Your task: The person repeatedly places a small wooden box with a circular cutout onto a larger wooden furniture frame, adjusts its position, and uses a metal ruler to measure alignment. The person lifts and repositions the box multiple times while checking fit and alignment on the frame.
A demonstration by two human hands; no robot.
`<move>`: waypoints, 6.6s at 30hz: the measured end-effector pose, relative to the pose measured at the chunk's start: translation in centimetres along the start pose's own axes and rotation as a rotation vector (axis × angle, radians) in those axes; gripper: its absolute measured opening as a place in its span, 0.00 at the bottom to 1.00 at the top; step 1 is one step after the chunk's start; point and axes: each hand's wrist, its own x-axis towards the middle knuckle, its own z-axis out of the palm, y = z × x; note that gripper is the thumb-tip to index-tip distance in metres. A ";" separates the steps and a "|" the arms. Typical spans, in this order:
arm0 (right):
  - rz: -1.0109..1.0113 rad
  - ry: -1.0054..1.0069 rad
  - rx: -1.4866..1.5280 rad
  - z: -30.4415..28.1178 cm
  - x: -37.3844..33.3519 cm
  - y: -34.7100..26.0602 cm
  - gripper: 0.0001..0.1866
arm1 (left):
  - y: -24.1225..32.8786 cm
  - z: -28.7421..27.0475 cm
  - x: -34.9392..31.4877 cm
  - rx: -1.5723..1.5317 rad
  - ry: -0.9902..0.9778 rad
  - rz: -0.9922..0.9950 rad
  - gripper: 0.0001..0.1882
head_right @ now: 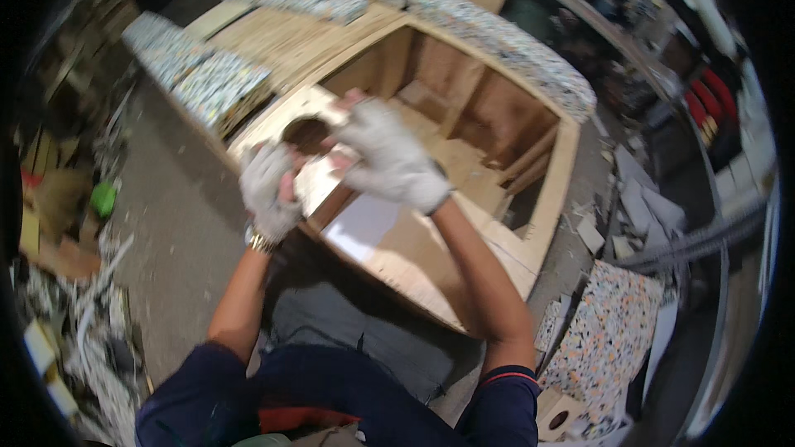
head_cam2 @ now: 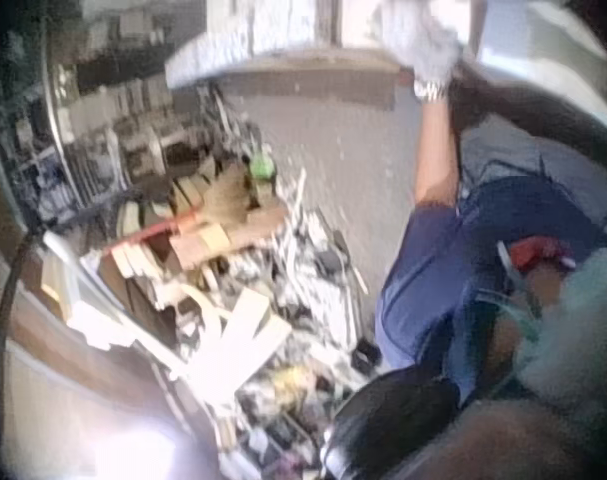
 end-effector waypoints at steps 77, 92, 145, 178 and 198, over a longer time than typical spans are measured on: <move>0.020 -0.175 0.003 5.5 10.4 2.2 0.11 | -0.5 0.0 -0.8 -0.047 0.019 -0.113 0.16; 0.509 0.032 0.323 5.3 10.3 4.7 0.15 | -0.1 -0.2 -0.1 -0.054 0.006 -0.119 0.15; 0.498 0.308 0.514 5.4 9.6 3.6 0.23 | -0.3 -0.2 -0.2 -0.021 0.031 -0.078 0.11; 0.460 0.545 0.550 3.5 2.1 2.4 0.25 | -0.5 0.3 -0.8 -0.074 0.072 -0.091 0.10; 0.596 0.304 0.987 7.7 -4.8 3.2 0.45 | -0.7 -1.0 -0.8 -0.062 -0.023 -0.027 0.20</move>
